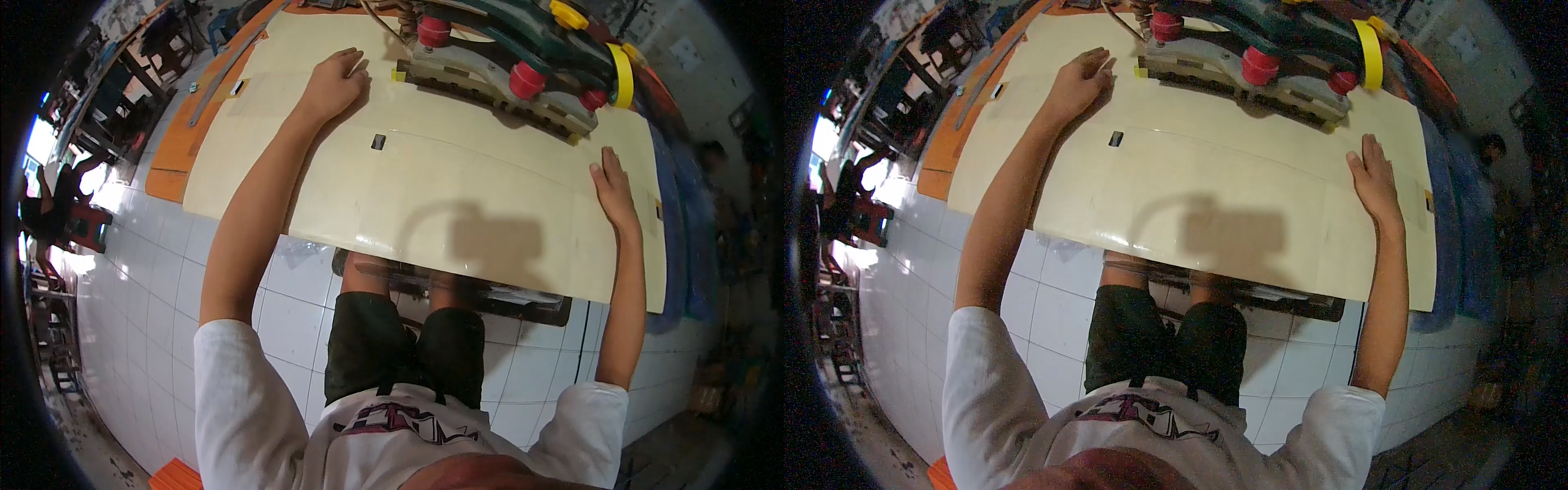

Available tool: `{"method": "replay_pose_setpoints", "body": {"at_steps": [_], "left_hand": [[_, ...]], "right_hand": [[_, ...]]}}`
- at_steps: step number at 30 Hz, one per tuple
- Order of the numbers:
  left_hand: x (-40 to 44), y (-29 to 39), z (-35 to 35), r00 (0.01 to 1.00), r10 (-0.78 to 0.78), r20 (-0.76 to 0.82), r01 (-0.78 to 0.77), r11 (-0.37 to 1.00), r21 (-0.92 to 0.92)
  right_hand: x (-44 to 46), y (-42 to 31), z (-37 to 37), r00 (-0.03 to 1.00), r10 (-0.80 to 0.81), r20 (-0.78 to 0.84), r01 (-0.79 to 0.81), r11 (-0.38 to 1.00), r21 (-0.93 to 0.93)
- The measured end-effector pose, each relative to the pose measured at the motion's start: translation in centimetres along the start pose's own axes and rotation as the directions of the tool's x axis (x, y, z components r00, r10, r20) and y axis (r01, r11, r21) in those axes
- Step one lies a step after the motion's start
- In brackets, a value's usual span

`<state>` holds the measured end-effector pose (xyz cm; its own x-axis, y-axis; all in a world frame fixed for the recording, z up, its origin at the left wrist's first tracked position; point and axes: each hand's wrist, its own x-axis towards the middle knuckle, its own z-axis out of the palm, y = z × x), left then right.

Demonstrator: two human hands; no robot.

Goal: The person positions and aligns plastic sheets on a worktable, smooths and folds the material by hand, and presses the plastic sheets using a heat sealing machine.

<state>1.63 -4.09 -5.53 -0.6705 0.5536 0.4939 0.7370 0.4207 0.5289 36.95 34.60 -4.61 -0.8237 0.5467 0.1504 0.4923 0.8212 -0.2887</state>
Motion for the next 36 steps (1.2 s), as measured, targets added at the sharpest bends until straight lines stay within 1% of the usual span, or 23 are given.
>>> {"method": "replay_pose_setpoints", "body": {"at_steps": [1,2,3,6,7,8,9,11,13,15,17,18,19,21,22,24,27,28,29,30,31,33,36], "left_hand": [[-0.1,0.1,0.0,1.000,0.009,-0.001,-0.009,1.000,-0.006],[-0.1,0.2,-0.2,0.999,-0.040,-0.031,0.037,0.995,-0.091],[0.2,0.1,-0.3,0.994,-0.090,-0.056,0.079,0.981,-0.178],[0.3,0.0,-0.4,0.985,-0.167,-0.034,0.157,0.966,-0.204],[0.1,0.2,-0.7,0.978,-0.208,-0.012,0.200,0.955,-0.218],[0.1,0.5,-1.0,0.978,-0.209,-0.014,0.201,0.955,-0.220],[0.0,0.9,-1.1,0.978,-0.209,-0.002,0.204,0.956,-0.209],[-0.1,1.0,-1.0,0.978,-0.210,0.010,0.207,0.957,-0.202],[0.0,0.5,-0.8,0.994,-0.107,-0.035,0.102,0.987,-0.123],[-0.2,0.6,-0.8,0.993,-0.109,-0.034,0.105,0.988,-0.114],[0.0,0.7,-0.7,0.994,-0.101,-0.038,0.096,0.990,-0.105],[0.1,0.7,-0.7,0.995,-0.089,-0.032,0.087,0.994,-0.069],[0.0,0.4,-0.6,0.996,-0.084,-0.021,0.083,0.996,-0.032],[0.0,0.1,-0.6,0.996,-0.083,-0.020,0.082,0.996,-0.036],[0.0,0.2,-0.8,0.996,-0.092,0.002,0.092,0.995,-0.030],[-0.1,0.4,-0.9,0.994,-0.102,0.024,0.103,0.994,-0.026],[0.0,0.5,-0.8,0.994,-0.110,0.028,0.110,0.994,-0.021],[-0.1,0.6,-0.9,0.991,-0.131,0.031,0.132,0.991,-0.025],[-0.1,0.6,-0.9,0.988,-0.152,0.033,0.153,0.988,-0.029],[0.0,0.2,-0.5,0.979,-0.197,0.044,0.201,0.973,-0.111],[-0.2,0.2,-0.4,0.979,-0.199,0.049,0.203,0.973,-0.113],[-0.1,0.1,-0.4,0.988,-0.153,-0.005,0.152,0.984,-0.092],[0.0,-0.4,-0.3,0.994,-0.111,-0.011,0.109,0.991,-0.080]], "right_hand": [[0.0,0.3,-0.3,1.000,-0.013,-0.022,0.016,0.993,0.119],[-0.1,0.8,-1.1,0.999,-0.010,-0.041,0.015,0.994,0.111],[-0.8,-0.2,-2.6,0.985,0.138,-0.100,-0.081,0.894,0.441],[-1.9,3.5,-6.0,0.916,0.333,-0.224,-0.198,0.861,0.469],[-1.3,9.7,-7.5,0.935,0.227,-0.272,-0.220,0.974,0.054],[-1.8,13.6,-9.0,0.922,0.264,-0.283,-0.312,0.940,-0.140],[-2.9,16.9,-10.5,0.906,0.296,-0.301,-0.390,0.860,-0.328],[-6.0,21.4,-13.5,0.771,0.559,-0.305,-0.634,0.628,-0.451],[-9.7,25.6,-15.0,0.629,0.689,-0.360,-0.765,0.465,-0.447],[-11.8,40.6,-16.2,0.620,0.773,-0.138,-0.760,0.547,-0.350],[-15.0,37.0,-16.1,0.684,0.707,-0.180,-0.718,0.610,-0.334],[-16.0,35.2,-16.0,0.741,0.635,-0.218,-0.669,0.673,-0.316],[-16.2,35.0,-16.4,0.737,0.639,-0.221,-0.674,0.668,-0.314],[-15.7,34.6,-17.1,0.757,0.604,-0.250,-0.650,0.655,-0.385],[-15.6,34.0,-17.7,0.756,0.605,-0.250,-0.651,0.654,-0.386],[-15.6,33.2,-18.7,0.716,0.645,-0.267,-0.698,0.666,-0.261],[-15.1,35.4,-20.0,0.705,0.671,-0.230,-0.709,0.668,-0.227],[-15.1,37.1,-20.5,0.704,0.672,-0.230,-0.710,0.666,-0.229],[-15.1,39.1,-20.9,0.705,0.683,-0.189,-0.709,0.680,-0.186],[-15.2,40.3,-21.2,0.707,0.692,-0.146,-0.707,0.693,-0.142],[-15.1,38.9,-21.4,0.705,0.694,-0.145,-0.709,0.690,-0.146],[-14.5,36.3,-21.8,0.533,0.831,-0.159,-0.840,0.542,0.023],[-14.4,36.1,-22.0,0.527,0.833,-0.168,-0.845,0.534,-0.003]]}}
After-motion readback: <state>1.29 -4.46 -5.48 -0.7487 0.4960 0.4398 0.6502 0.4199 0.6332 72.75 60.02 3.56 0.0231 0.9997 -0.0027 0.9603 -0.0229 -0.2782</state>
